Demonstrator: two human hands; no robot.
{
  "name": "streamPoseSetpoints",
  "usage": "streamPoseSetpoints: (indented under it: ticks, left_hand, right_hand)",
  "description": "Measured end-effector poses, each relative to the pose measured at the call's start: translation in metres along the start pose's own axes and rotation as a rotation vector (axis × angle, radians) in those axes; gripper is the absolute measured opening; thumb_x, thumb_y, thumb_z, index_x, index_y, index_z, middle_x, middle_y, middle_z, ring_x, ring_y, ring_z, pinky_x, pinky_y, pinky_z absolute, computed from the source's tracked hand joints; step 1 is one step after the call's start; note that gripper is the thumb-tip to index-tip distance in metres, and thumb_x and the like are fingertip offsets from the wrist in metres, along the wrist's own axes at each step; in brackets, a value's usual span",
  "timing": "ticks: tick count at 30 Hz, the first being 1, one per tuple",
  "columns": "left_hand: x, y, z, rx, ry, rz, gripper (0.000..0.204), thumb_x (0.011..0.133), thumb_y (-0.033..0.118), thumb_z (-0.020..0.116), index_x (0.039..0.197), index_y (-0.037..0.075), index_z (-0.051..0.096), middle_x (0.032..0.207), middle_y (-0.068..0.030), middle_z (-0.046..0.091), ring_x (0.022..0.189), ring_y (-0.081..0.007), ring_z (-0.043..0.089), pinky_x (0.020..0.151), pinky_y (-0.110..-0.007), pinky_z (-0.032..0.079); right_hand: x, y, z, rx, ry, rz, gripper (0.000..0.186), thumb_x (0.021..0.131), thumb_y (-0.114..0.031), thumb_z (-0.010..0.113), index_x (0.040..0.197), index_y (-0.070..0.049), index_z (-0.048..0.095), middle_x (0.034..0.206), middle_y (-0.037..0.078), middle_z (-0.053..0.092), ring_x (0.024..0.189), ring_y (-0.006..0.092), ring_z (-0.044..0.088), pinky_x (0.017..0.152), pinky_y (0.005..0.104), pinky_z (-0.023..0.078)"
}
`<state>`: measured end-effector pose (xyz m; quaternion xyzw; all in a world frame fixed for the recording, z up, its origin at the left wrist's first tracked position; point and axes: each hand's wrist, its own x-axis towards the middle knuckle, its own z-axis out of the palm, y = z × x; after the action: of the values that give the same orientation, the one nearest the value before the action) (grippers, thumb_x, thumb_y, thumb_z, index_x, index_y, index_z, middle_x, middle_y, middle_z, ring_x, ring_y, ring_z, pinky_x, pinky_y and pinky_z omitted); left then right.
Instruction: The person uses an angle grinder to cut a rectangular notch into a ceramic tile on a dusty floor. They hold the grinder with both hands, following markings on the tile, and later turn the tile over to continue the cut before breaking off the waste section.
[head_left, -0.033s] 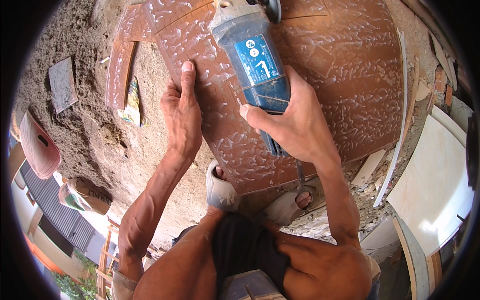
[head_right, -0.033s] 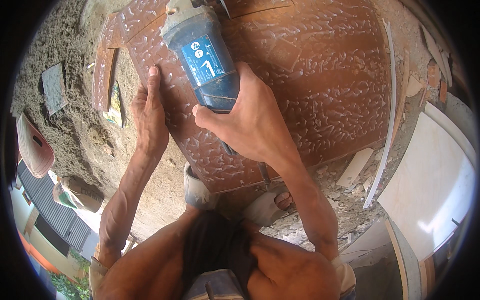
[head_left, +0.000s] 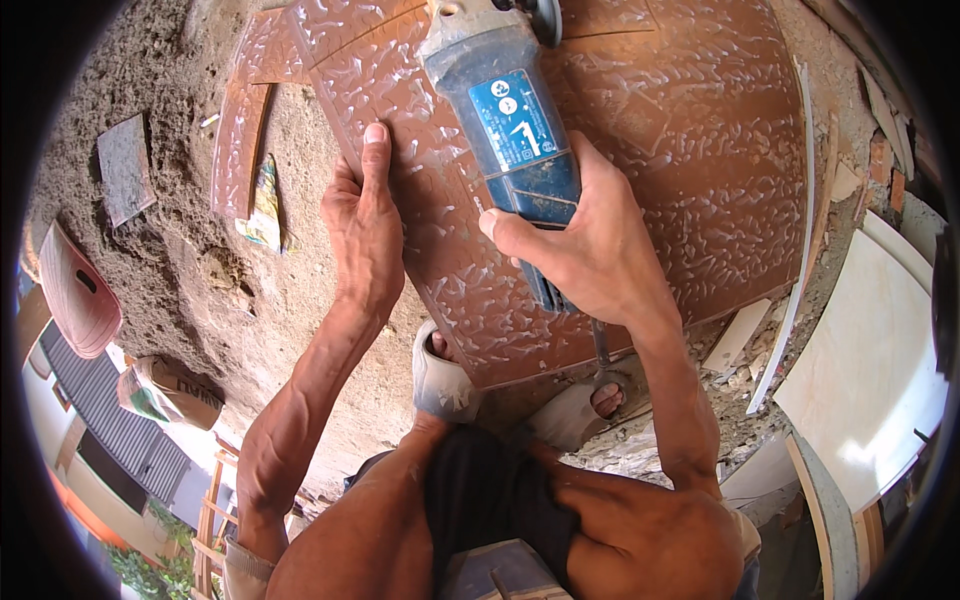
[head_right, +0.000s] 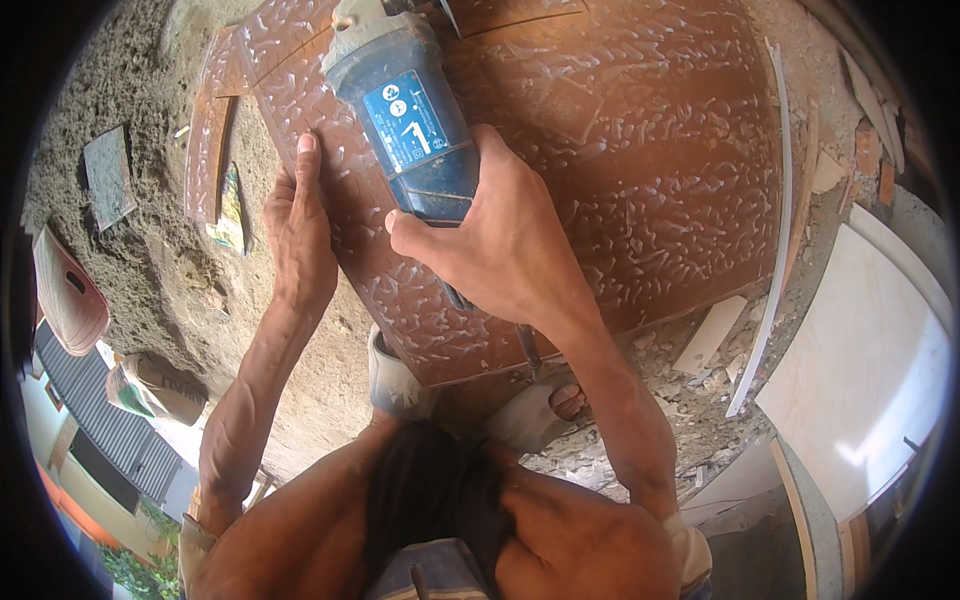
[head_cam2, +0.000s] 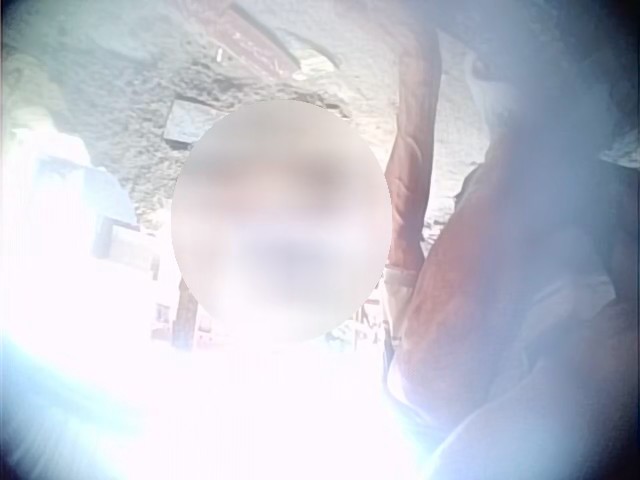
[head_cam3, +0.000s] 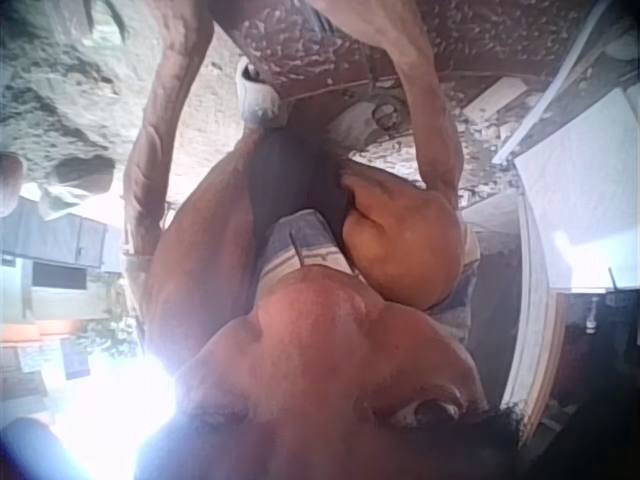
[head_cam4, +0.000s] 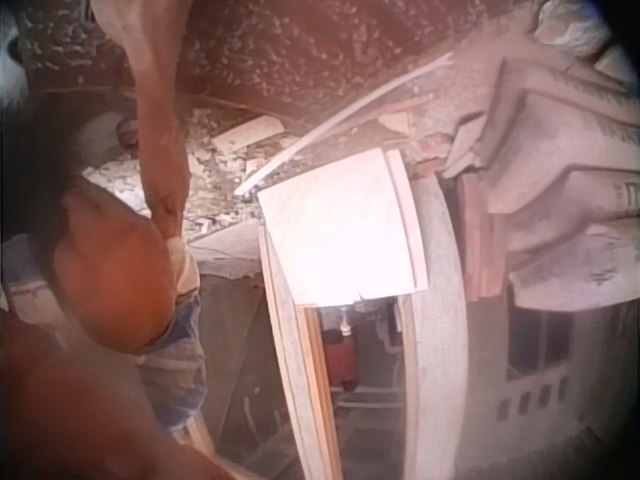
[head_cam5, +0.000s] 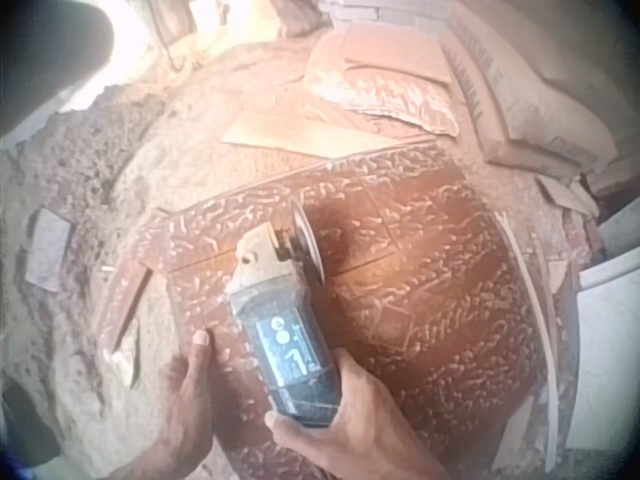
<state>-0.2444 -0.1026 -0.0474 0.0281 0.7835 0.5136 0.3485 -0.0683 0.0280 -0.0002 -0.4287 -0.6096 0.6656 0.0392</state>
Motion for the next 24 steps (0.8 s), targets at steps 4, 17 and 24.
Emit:
streamPoseSetpoints:
  ticks: [4, 17, 24]
  left_hand:
    - [0.0, -0.001, -0.001, 0.01, 0.0, -0.025, 0.054, 0.11, 0.058, 0.071, 0.115, 0.004, 0.073, 0.091, 0.0013, 0.07, 0.077, -0.004, 0.059, 0.065, -0.023, 0.05]
    - [-0.003, 0.006, 0.005, -0.048, 0.012, -0.057, 0.05, 0.111, 0.053, 0.071, 0.116, 0.004, 0.072, 0.098, -0.0021, 0.074, 0.081, -0.0059, 0.062, 0.07, -0.026, 0.053]
    - [-0.005, -0.022, -0.02, -0.047, -0.054, 0.022, 0.047, 0.113, 0.048, 0.07, 0.119, 0.001, 0.071, 0.099, -0.0034, 0.074, 0.079, -0.0055, 0.056, 0.068, -0.025, 0.047]
  right_hand:
    - [-0.002, 0.007, 0.001, -0.03, 0.024, -0.06, 0.044, 0.088, -0.022, 0.09, 0.118, 0.001, 0.065, 0.09, 0.009, 0.073, 0.076, 0.0158, 0.073, 0.069, 0.0345, 0.061]
    - [-0.019, -0.005, -0.007, -0.031, 0.014, -0.046, 0.062, 0.083, -0.028, 0.09, 0.126, 0.007, 0.063, 0.103, 0.022, 0.077, 0.096, 0.0331, 0.078, 0.091, 0.046, 0.061]
    - [-0.053, -0.029, -0.023, 0.106, 0.063, -0.193, 0.062, 0.085, -0.012, 0.087, 0.14, 0.001, 0.061, 0.098, 0.007, 0.071, 0.084, 0.013, 0.068, 0.082, 0.0333, 0.06]
